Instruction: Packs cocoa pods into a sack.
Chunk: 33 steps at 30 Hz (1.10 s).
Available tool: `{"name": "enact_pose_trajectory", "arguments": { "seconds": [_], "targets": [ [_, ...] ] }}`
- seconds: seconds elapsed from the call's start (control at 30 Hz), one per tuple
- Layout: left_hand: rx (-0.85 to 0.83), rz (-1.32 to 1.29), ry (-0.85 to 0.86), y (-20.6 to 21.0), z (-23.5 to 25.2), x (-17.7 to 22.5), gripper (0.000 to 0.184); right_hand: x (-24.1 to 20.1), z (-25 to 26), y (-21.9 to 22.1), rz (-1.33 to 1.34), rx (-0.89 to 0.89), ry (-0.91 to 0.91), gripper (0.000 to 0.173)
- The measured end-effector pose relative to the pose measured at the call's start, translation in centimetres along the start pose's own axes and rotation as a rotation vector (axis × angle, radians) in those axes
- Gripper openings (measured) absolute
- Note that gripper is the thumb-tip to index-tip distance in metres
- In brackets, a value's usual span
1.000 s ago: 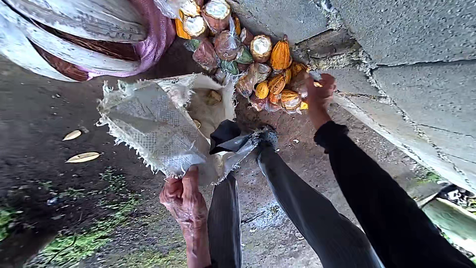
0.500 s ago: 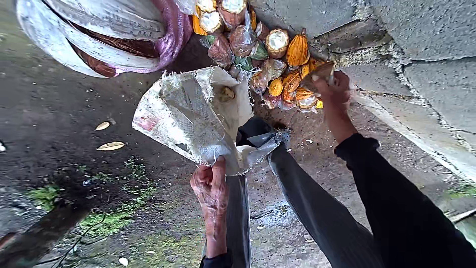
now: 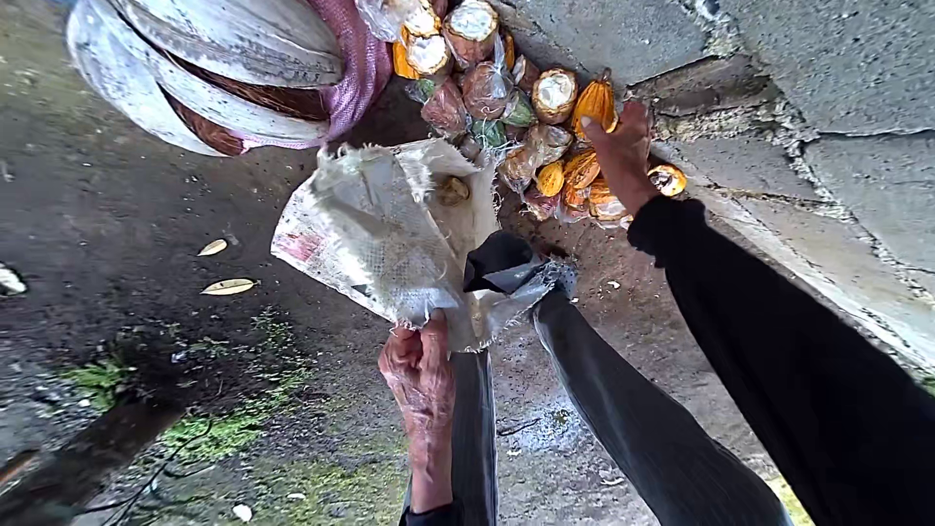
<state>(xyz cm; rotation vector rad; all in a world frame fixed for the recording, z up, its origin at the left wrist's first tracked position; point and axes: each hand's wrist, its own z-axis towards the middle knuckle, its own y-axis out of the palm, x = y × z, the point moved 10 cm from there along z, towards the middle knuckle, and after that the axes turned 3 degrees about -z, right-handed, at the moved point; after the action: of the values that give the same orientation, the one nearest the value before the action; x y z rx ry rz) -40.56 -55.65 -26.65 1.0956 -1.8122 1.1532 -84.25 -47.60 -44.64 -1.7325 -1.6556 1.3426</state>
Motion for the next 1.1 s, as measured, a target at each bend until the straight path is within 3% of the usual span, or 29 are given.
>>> {"name": "enact_pose_trajectory", "arguments": {
  "seconds": [0.1, 0.23, 0.43, 0.53, 0.63, 0.67, 0.7, 0.83, 0.9, 0.97, 1.1],
  "targets": [
    [0.011, 0.005, -0.004, -0.5, 0.0, -0.1, 0.013, -0.5, 1.6, 2.2, -0.144, -0.015, 0.010, 0.106],
    [0.035, -0.015, 0.003, -0.9, 0.1, -0.2, 0.013, -0.3, 1.7, 1.1, -0.155, 0.051, 0.006, 0.079],
    [-0.011, -0.002, -0.011, 0.2, 0.2, -0.2, 0.012, -3.6, -4.2, -1.1, 0.216, -0.009, -0.103, 0.062],
    [-0.012, -0.001, -0.011, 0.6, 0.2, 0.0, 0.013, -8.2, -11.3, -0.3, 0.411, -0.239, -0.248, 0.059],
    [0.021, 0.003, -0.009, 0.6, 0.3, 0.1, 0.012, -10.0, -18.3, 0.8, 0.353, -0.629, -0.383, 0.041],
    [0.028, 0.009, -0.004, 0.5, 0.4, 0.1, 0.011, -9.8, -18.4, 1.1, 0.310, -0.657, -0.395, 0.034],
    [0.032, 0.015, 0.003, 0.4, 0.4, 0.2, 0.011, -9.0, -16.9, 1.3, 0.256, -0.599, -0.395, 0.032],
    [0.030, 0.006, 0.008, 0.1, 0.3, -0.1, 0.011, 0.0, -5.4, -0.4, 0.078, -0.142, -0.181, 0.058],
    [0.016, 0.002, -0.001, 0.4, 0.2, -0.1, 0.011, 3.1, -2.7, 0.1, -0.012, -0.131, -0.105, 0.072],
    [0.011, -0.008, -0.010, 0.3, 0.1, -0.1, 0.012, 3.9, -2.4, 2.8, -0.130, -0.247, -0.105, 0.079],
    [0.024, -0.017, -0.008, 0.2, 0.1, -0.1, 0.012, 4.0, -2.7, 3.8, -0.195, -0.236, -0.058, 0.067]
  ]
}}
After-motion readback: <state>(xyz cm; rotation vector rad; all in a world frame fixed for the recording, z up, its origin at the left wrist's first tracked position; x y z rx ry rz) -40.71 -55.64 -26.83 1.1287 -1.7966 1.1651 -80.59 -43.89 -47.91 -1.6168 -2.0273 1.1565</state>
